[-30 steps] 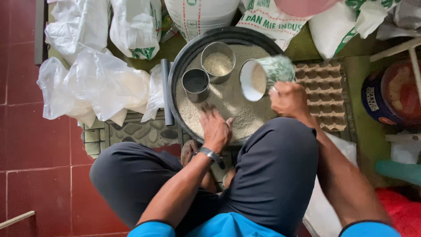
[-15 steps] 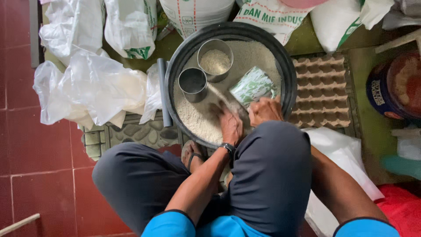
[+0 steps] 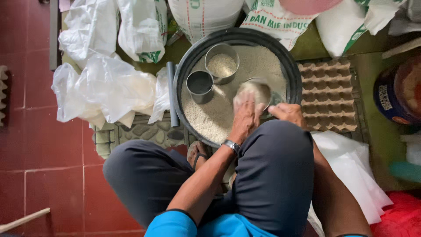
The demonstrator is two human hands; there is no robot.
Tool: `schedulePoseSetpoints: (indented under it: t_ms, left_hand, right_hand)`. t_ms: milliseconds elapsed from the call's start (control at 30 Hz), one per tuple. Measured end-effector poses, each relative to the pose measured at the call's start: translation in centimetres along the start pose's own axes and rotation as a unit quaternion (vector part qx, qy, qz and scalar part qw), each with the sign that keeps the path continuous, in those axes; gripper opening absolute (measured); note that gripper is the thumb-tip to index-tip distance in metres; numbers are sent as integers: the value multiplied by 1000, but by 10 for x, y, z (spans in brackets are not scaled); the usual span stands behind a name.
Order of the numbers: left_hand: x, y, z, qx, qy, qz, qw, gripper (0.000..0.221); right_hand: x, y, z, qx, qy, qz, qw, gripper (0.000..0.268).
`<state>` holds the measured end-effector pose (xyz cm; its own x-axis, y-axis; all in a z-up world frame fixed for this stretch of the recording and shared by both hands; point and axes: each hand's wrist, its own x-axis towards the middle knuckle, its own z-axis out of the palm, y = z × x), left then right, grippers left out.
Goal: The person scoops rice from a large bucket into cups and then pours the rice from the cups into small plastic bags.
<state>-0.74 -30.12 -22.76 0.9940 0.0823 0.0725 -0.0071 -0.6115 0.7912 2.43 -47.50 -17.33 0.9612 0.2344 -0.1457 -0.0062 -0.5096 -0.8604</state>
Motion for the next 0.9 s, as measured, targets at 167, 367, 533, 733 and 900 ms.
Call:
schedulePoseSetpoints:
  t_ms: [167,367,533,733,900]
  left_hand:
    - [-3,32,-54,5,116,140,983,59]
    - [36,-53,-152,139,318,-49,937,42]
    - [77,-140,-146,139,186,-86,969,56]
    - [57,-166,-99,212,81,-147,963,53]
    - [27,-112,-70,115,81,-74,987,74]
  right_hand:
    - [17,63,-2,-19,2,206,978,45]
    - [-3,-10,-19,-43,-50,161,985,46]
    - [5,4,-3,-31,-24,205,978,47]
    - [-16,4,-8,-142,26,104,984,37]
    - [-15,-26,-15,-8,12,332,943,39]
